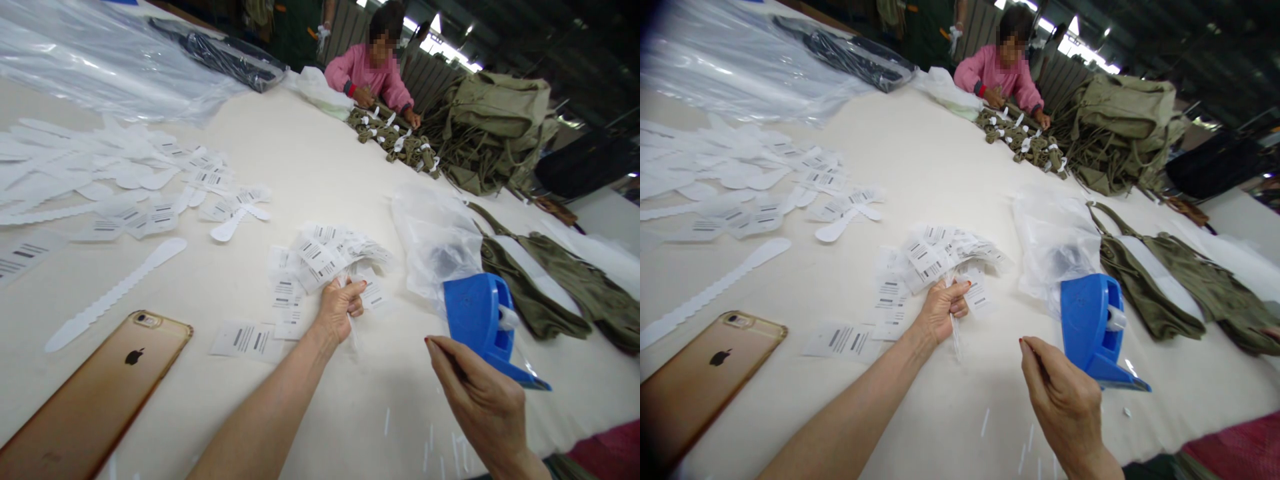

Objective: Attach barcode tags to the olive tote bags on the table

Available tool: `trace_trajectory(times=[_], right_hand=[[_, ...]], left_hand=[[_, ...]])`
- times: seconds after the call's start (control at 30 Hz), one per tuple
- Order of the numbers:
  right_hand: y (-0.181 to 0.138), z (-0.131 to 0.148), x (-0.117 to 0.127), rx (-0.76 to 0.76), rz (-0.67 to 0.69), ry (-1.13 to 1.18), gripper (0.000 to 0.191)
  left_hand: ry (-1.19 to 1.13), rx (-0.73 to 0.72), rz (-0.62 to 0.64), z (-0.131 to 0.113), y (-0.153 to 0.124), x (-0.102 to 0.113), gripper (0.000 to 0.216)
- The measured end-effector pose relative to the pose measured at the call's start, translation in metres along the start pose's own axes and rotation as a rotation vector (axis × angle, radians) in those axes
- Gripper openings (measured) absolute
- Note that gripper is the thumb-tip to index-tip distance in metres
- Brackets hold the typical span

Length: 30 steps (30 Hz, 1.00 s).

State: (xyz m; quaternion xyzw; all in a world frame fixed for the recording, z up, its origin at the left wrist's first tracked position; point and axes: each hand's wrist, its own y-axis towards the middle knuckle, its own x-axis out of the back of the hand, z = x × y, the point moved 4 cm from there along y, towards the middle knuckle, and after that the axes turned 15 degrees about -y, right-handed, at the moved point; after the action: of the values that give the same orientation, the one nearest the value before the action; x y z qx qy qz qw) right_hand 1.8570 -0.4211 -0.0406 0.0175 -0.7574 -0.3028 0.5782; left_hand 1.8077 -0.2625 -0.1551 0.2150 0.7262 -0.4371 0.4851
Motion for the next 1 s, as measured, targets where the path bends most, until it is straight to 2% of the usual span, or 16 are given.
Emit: trace_trajectory(times=[0.3, 0.53, 0.63, 0.8, 0.87, 1.0], right_hand=[[0.014, 0.006, 0.002, 0.074, 0.031, 0.014, 0.014], [0.033, 0.018, -0.013, 0.129, 0.12, 0.0, 0.022], [0.035, 0.018, -0.022, 0.105, 0.204, 0.022, 0.025], [0.035, 0.007, -0.023, -0.011, 0.478, 0.191, 0.032], [0.043, 0.002, -0.018, -0.033, 0.453, 0.187, 0.038], [0.075, 0.005, -0.017, -0.05, 0.188, 0.102, 0.044]], left_hand=[[0.012, -0.012, 0.014, 0.001, 0.001, 0.0, 0.038], [0.008, 0.009, 0.015, 0.001, 0.0, 0.0, 0.035], [0.002, 0.001, 0.007, 0.001, 0.0, 0.001, 0.036], [-0.018, 0.011, 0.006, 0.002, -0.001, 0.002, 0.036], [-0.033, 0.029, 0.012, 0.003, 0.0, 0.002, 0.034], [-0.025, 0.028, 0.004, 0.003, 0.0, 0.002, 0.031]])
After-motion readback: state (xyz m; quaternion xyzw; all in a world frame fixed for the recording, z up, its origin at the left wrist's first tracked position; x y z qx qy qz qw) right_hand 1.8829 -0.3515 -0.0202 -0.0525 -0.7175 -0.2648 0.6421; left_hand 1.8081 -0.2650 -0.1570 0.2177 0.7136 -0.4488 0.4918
